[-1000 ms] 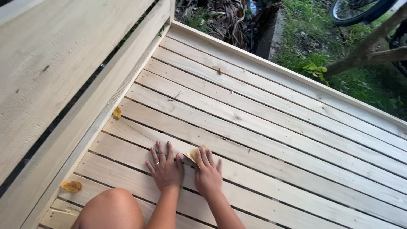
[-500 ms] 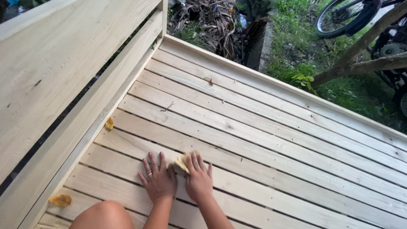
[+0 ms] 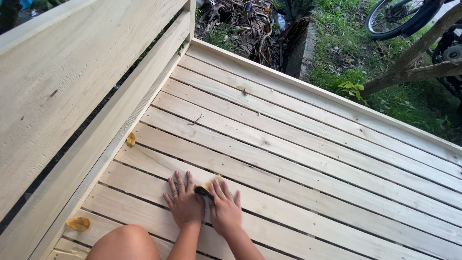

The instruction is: The person kneels on a large slatted wooden frame outdoors and sands its surface by hand using folded sandpaper, rubbing back and forth along the planks and moving progressively across different sections of the frame.

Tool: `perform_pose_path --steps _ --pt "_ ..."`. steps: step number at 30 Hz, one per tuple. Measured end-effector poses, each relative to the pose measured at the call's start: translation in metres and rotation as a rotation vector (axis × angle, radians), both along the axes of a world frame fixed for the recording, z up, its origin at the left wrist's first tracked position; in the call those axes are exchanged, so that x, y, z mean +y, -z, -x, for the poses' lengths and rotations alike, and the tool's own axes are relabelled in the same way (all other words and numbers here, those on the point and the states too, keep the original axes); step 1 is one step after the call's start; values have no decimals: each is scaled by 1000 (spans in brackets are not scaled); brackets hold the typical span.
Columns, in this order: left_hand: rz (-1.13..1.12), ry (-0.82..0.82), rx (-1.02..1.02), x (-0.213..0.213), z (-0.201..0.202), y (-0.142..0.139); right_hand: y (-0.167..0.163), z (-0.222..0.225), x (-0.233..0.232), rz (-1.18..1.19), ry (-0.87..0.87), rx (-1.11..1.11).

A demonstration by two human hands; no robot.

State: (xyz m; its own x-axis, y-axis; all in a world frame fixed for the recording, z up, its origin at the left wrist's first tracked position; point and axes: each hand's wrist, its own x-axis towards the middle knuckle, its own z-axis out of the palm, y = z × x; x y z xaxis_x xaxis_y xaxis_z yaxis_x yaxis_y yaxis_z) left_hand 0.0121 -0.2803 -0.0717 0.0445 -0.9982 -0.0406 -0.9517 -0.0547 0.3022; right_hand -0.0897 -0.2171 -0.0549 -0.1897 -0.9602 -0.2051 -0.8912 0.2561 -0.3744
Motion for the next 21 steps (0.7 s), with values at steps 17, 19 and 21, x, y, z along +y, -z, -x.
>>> perform_pose_path --steps 17,19,21 --pt "14 -3 1 3 -2 10 3 -1 -19 64 -20 5" --pt "7 -12 38 -2 -1 11 6 1 -18 48 -17 24" --pt "61 9 -14 3 -1 13 13 2 7 72 -12 39"
